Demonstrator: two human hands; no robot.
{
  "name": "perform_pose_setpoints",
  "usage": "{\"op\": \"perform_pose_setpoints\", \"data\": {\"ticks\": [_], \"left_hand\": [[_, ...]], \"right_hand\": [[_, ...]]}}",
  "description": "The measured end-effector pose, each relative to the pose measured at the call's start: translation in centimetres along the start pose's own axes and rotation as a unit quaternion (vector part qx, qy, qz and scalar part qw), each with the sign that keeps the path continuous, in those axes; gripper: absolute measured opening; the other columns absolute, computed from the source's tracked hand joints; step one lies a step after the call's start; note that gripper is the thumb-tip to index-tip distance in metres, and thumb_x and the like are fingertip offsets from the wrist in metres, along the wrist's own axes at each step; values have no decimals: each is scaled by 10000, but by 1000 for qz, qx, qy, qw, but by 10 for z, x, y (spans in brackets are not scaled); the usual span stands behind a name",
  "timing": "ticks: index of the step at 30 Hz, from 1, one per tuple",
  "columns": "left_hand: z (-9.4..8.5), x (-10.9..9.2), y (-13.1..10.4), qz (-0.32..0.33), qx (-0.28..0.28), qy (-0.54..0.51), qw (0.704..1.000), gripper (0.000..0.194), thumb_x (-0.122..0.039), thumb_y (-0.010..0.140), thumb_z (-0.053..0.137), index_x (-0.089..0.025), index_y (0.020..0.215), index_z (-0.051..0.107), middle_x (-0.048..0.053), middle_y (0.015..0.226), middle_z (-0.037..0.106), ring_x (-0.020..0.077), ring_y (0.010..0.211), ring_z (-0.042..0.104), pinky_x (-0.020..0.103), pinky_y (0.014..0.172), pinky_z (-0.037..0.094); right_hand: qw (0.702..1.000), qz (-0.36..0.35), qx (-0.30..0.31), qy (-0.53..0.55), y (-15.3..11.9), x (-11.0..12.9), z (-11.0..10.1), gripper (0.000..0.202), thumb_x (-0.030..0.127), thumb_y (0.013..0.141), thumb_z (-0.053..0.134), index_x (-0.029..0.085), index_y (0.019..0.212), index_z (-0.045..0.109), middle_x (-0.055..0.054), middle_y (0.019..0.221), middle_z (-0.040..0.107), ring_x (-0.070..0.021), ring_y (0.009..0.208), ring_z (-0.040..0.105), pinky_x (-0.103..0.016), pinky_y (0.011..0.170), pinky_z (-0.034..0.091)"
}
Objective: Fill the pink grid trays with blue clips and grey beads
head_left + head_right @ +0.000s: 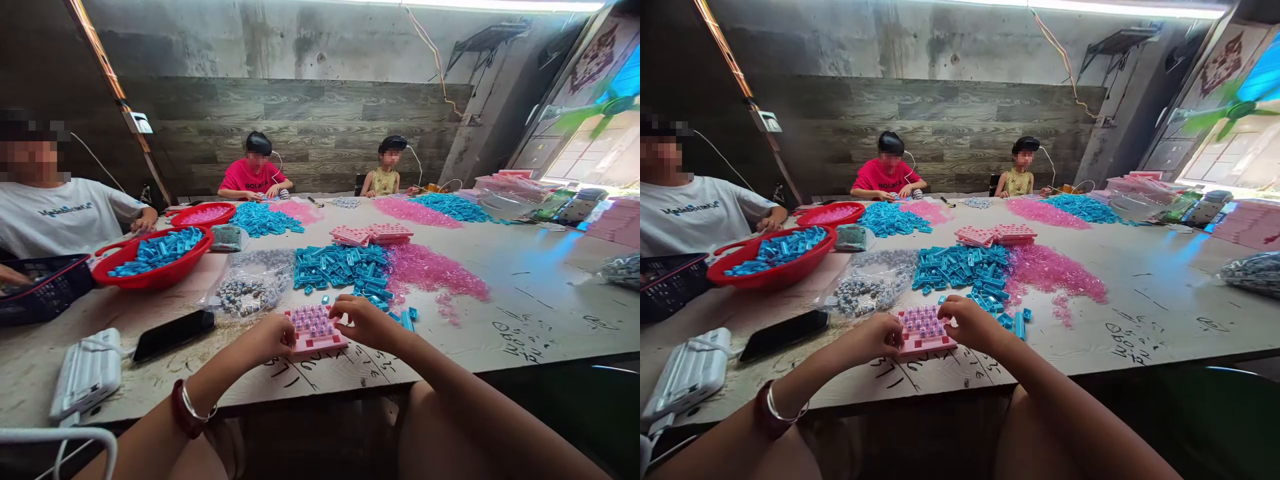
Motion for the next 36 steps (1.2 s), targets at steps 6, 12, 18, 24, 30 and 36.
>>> {"op": "perform_pose_setpoints", "data": {"ticks": [6,12,18,24,30,36], "left_hand": [[-4,-9,-6,49,3,19,999,167,-39,666,556,-139,680,689,16,686,590,119,670,501,207,615,328],[-4,-3,-4,14,2,20,1000,167,-58,640,567,-166,657,693,9,676,596,125,653,497,210,620,340],[-7,-5,-8,23,7,26,999,161,-110,668,566,-191,675,705,15,698,621,136,676,510,215,622,333],[-3,1,-5,-5,5,8,1000,197,-87,644,554,-176,723,711,12,698,630,133,650,512,223,625,337],[-3,0,-2,4,7,11,1000,150,-70,630,576,-158,671,690,-9,622,581,122,630,492,216,592,320],[-5,9,-3,-31,-1,-72,997,178,-146,605,660,-140,780,631,-39,610,553,108,587,503,187,520,319]], "right_hand": [[1000,-16,6,-5,-1,1,6,197,34,696,538,154,827,624,-34,825,583,-96,656,492,-222,614,397],[999,-36,13,3,-1,3,12,223,23,688,525,154,841,622,-32,838,587,-96,663,494,-231,634,396],[999,-43,14,-6,0,13,14,199,33,692,541,161,822,619,-29,814,584,-105,679,506,-225,631,390],[997,-62,48,12,1,23,22,224,29,671,567,161,842,628,-35,819,622,-138,766,549,-238,683,407],[996,-66,38,35,1,24,24,233,13,650,572,156,822,640,-32,786,638,-130,718,559,-230,651,411],[991,-35,-13,128,6,28,48,92,148,674,655,149,762,627,-8,680,635,-103,599,550,-199,558,403]]}}
Point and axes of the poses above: each hand's wrist, its own y-axis towards the middle knuckle, its own z-axis out of the palm, x = y × z, the point moved 5 cm from there along y, towards the middle knuckle
